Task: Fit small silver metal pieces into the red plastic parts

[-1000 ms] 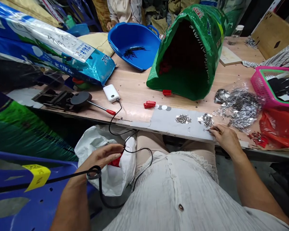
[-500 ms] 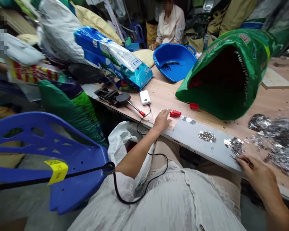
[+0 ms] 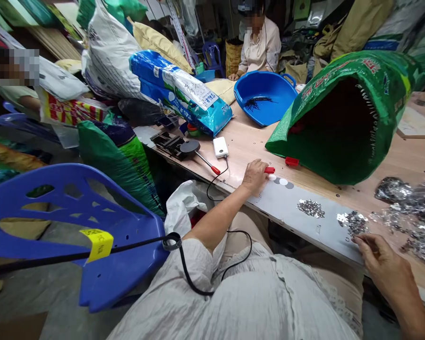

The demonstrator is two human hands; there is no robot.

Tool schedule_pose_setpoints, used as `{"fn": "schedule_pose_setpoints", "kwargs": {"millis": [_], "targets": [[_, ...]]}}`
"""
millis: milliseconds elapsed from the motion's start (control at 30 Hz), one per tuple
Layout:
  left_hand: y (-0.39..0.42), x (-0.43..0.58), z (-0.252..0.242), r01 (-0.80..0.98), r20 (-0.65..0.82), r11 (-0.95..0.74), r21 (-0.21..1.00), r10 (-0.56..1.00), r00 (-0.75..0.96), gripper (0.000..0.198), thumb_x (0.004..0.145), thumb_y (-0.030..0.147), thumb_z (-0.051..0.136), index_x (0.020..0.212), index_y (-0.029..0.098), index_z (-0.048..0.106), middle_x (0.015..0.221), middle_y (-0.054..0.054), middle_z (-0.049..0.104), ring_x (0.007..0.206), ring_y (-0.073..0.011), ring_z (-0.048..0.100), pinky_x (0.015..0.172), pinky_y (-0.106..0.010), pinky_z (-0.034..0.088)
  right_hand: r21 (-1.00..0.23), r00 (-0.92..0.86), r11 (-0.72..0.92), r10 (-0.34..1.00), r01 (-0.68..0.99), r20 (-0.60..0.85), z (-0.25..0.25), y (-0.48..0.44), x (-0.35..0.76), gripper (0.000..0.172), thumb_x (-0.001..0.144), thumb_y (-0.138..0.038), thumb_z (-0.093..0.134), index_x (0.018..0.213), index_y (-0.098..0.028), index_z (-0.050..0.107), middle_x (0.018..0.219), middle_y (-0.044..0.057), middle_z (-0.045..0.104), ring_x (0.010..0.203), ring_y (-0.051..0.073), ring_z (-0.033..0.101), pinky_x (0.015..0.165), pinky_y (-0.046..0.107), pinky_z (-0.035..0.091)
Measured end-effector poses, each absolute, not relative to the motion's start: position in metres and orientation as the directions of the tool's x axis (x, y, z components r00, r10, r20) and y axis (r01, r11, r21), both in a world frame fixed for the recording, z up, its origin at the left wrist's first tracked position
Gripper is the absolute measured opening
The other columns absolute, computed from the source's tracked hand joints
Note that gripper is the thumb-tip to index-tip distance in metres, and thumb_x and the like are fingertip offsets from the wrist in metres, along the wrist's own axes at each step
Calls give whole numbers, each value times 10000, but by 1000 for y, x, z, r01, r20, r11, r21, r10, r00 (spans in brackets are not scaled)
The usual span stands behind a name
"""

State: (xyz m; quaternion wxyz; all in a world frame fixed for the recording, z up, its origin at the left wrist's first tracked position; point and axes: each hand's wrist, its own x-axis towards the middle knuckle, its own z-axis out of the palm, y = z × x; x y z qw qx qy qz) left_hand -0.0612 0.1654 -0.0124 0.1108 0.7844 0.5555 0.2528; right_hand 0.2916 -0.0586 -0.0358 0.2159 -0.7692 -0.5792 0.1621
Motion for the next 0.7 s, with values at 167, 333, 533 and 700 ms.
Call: {"fn": "schedule_pose_setpoints", "kwargs": {"millis": [167, 333, 533, 700], "targets": [[124, -49, 4, 243, -51, 19, 970, 991, 126, 252, 835, 292, 666, 1045, 161, 620, 970, -81, 688, 897, -188, 645, 845, -339, 483, -551, 320, -248, 947, 797, 36, -36, -56, 288, 390, 807, -608, 527, 964, -272, 650, 874, 48, 721, 757, 282, 674, 606, 356, 458], [75, -39, 10, -392, -400, 605, 693, 775, 489, 212, 827, 235, 683, 984, 125, 592, 901, -78, 679, 752, -122, 679, 613, -185, 477, -660, 344, -202, 935, 723, 91, -15, -49, 264, 399, 818, -618, 556, 977, -274, 682, 820, 25, 694, 674, 205, 604, 602, 318, 431], [36, -32, 14, -520, -379, 709, 475, 699, 607, 341, 824, 243, 691, 1135, 160, 577, 897, -54, 660, 762, -163, 724, 639, -198, 561, -804, 229, -48, 967, 593, 111, 8, -39, 220, 324, 843, -537, 598, 950, -241, 676, 771, 5, 639, 605, 135, 512, 574, 270, 405], [23, -31, 15, -514, -328, 699, 497, 700, 634, 486, 757, 303, 774, 1184, 177, 579, 929, -32, 653, 817, -183, 734, 755, -243, 582, -835, 115, 56, 983, 547, 141, 18, -36, 193, 271, 861, -485, 614, 911, -223, 664, 780, 8, 654, 599, 125, 506, 571, 260, 413]]}}
